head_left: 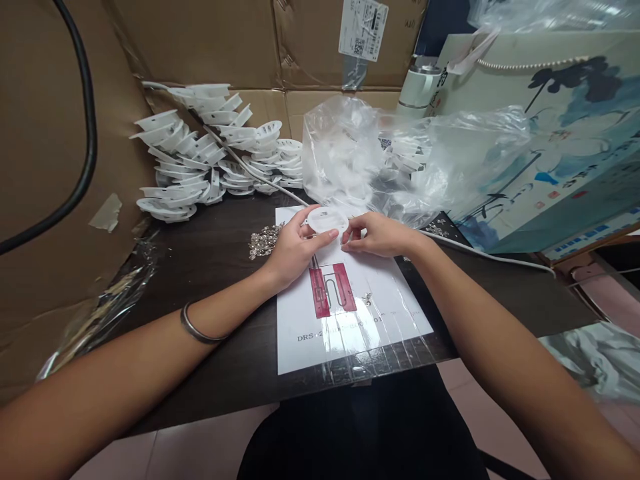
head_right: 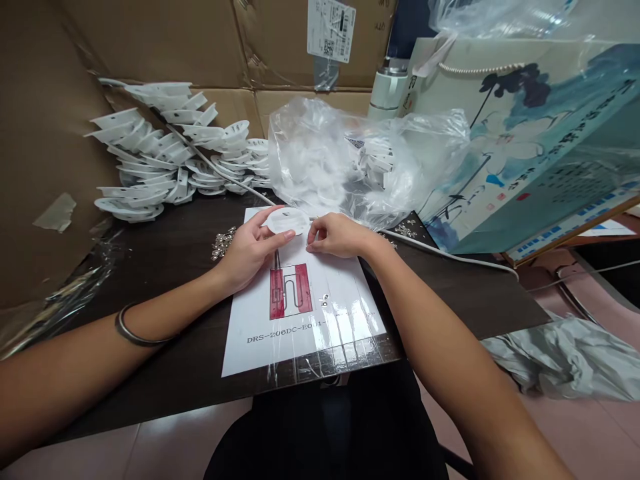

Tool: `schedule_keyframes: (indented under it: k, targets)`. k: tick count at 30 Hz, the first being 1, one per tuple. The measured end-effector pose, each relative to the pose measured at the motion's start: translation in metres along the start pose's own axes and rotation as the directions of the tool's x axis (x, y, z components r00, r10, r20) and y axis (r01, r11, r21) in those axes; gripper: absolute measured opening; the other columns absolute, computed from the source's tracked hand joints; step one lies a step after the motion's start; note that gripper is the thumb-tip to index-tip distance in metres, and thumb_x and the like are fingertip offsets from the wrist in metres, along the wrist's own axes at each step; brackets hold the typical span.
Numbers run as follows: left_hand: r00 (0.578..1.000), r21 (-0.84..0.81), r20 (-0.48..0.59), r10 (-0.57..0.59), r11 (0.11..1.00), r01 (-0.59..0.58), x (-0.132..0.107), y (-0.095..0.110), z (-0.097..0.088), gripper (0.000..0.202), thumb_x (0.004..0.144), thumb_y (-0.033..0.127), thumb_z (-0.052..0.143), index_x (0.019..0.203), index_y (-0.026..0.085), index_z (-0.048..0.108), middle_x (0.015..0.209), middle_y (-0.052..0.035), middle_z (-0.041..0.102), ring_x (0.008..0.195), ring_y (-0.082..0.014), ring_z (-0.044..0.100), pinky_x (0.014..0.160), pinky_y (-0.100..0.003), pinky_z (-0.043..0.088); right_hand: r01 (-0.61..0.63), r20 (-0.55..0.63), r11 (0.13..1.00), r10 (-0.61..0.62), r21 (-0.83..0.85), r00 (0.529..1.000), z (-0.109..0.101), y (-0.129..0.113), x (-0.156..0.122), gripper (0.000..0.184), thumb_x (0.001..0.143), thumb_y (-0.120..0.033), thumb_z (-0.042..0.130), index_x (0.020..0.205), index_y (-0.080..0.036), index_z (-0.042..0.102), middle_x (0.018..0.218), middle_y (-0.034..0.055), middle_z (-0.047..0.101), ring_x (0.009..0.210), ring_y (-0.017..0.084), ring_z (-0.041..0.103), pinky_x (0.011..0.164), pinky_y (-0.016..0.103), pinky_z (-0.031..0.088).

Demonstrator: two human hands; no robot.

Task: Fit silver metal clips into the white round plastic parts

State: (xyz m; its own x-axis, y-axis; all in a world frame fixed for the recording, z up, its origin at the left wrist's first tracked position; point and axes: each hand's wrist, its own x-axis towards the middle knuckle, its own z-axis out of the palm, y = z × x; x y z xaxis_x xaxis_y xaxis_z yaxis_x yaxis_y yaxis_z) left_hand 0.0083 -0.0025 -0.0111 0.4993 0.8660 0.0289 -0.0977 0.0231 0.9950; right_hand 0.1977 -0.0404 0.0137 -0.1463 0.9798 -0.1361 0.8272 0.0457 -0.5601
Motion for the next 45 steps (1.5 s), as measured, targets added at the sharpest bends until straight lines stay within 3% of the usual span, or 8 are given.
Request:
schedule_keyframes:
  k: [8, 16, 22, 28, 45]
  targets:
    - [0.998, 0.019, 0.026, -0.051, 0.999, 0.050, -0.002, 0.004, 0.001, 0.070, 0.071, 0.027, 0.079, 0.133, 0.016, 0.048, 0.103, -0.0068, 0.071, 0.099, -0.0180, 0.065, 0.084, -0.028, 0.051, 0.030, -0.020, 0.999, -0.030, 0.010, 0.999, 0.002, 0.002, 0.000, 0.021, 0.079, -0.037, 0.062, 0.083, -0.017, 0.068, 0.084, 0.0033, 0.065, 0.070, 0.011, 0.052, 0.065, 0.027, 0.038]
    - [1.000, -0.042, 0.016, 0.006, 0.999, -0.005, 0.000, -0.003, 0.002, 0.060, 0.073, 0.023, 0.076, 0.126, 0.016, 0.050, 0.099, -0.0082, 0.072, 0.096, -0.0192, 0.067, 0.083, -0.030, 0.053, 0.078, -0.088, 0.997, -0.079, -0.014, 0.993, 0.008, 0.002, -0.004, 0.026, 0.081, -0.042, 0.061, 0.083, -0.016, 0.067, 0.081, 0.0040, 0.065, 0.067, 0.011, 0.050, 0.064, 0.027, 0.035]
    - [0.999, -0.049, 0.039, -0.019, 0.999, 0.021, -0.001, 0.001, 0.003, 0.053, 0.074, 0.019, 0.075, 0.121, 0.017, 0.052, 0.092, -0.0058, 0.072, 0.096, -0.0211, 0.068, 0.082, -0.032, 0.055, 0.069, -0.115, 0.997, -0.074, -0.044, 0.991, 0.010, -0.001, -0.003, 0.019, 0.081, -0.033, 0.062, 0.081, -0.015, 0.068, 0.079, 0.0038, 0.065, 0.067, 0.011, 0.050, 0.066, 0.026, 0.035]
    - [0.999, -0.037, 0.035, -0.032, 0.999, 0.033, -0.002, 0.002, 0.002, 0.053, 0.074, 0.020, 0.076, 0.121, 0.017, 0.053, 0.101, -0.0062, 0.071, 0.101, -0.0193, 0.065, 0.085, -0.030, 0.053, 0.090, -0.123, 0.995, -0.095, -0.050, 0.988, 0.011, -0.002, -0.001, 0.015, 0.081, -0.029, 0.060, 0.083, -0.015, 0.066, 0.080, 0.0033, 0.064, 0.067, 0.010, 0.050, 0.065, 0.025, 0.036]
    - [0.999, -0.005, 0.020, -0.025, 1.000, 0.025, -0.001, 0.001, 0.002, 0.055, 0.072, 0.023, 0.077, 0.121, 0.020, 0.054, 0.098, -0.0057, 0.070, 0.103, -0.0230, 0.065, 0.079, -0.032, 0.054, 0.138, -0.119, 0.989, -0.142, -0.047, 0.983, 0.011, 0.000, 0.005, 0.015, 0.083, -0.027, 0.058, 0.083, -0.014, 0.065, 0.077, 0.0030, 0.064, 0.065, 0.009, 0.047, 0.065, 0.024, 0.035]
